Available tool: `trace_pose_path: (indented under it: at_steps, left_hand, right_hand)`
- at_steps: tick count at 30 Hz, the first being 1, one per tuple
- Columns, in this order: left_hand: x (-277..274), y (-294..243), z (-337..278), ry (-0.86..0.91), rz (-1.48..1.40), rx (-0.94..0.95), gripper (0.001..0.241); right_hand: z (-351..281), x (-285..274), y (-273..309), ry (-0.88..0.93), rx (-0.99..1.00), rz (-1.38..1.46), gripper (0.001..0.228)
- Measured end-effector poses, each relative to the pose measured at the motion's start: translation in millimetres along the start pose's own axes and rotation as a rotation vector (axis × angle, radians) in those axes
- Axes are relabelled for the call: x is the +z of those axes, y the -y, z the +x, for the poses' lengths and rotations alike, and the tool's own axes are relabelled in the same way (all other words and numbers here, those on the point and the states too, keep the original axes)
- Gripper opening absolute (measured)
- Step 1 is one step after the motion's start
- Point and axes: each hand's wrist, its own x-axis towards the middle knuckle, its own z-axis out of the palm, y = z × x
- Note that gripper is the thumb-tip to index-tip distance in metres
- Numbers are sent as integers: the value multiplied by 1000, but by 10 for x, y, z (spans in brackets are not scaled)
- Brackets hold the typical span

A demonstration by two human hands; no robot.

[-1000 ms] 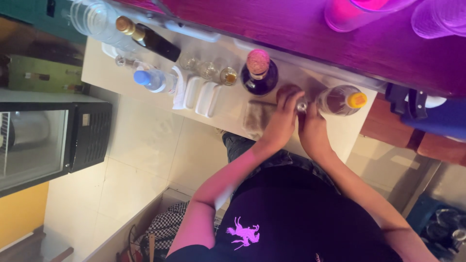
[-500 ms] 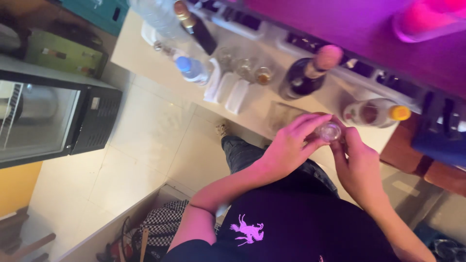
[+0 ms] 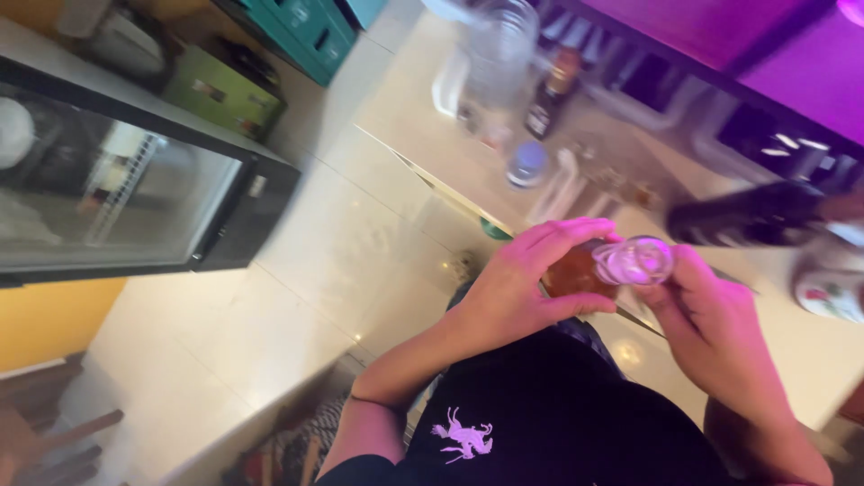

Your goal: Cleaning a shelf and organizing various glassware, bottles, and bar items.

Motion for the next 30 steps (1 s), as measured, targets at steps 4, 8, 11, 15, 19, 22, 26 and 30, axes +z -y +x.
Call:
trace_pose_path:
  at_steps: [4, 8, 11, 15, 19, 22, 26, 30]
  left_hand:
    - [-545, 160, -4, 58, 4, 3, 83]
    - [-872, 195, 116, 132, -18, 69, 87]
    - [-967, 167, 226, 152, -29, 105, 87]
    - [-988, 71, 394, 108, -42, 154, 84]
    - [-1016, 74, 563, 91, -64, 193, 82]
    - [-1134, 146, 782, 104, -75, 204, 82]
    - [-1310, 435, 1175, 142, -49, 245, 87]
    - [-1514, 743, 1680, 164, -41, 332, 85]
  right_hand:
    - [253, 248, 403, -65, -15, 58, 22]
    - [400, 338, 734, -183, -83, 52, 26]
    - [441, 278, 955, -236, -7, 29, 22]
    - [533, 124, 1177, -345, -110, -4, 17]
    - [644, 41, 1227, -365, -20, -76, 16]
    - [870, 36, 1332, -399, -128, -16, 14]
    - [1197, 153, 1282, -450, 19, -113, 14]
    - [1696, 319, 1238, -556, 47, -51, 18]
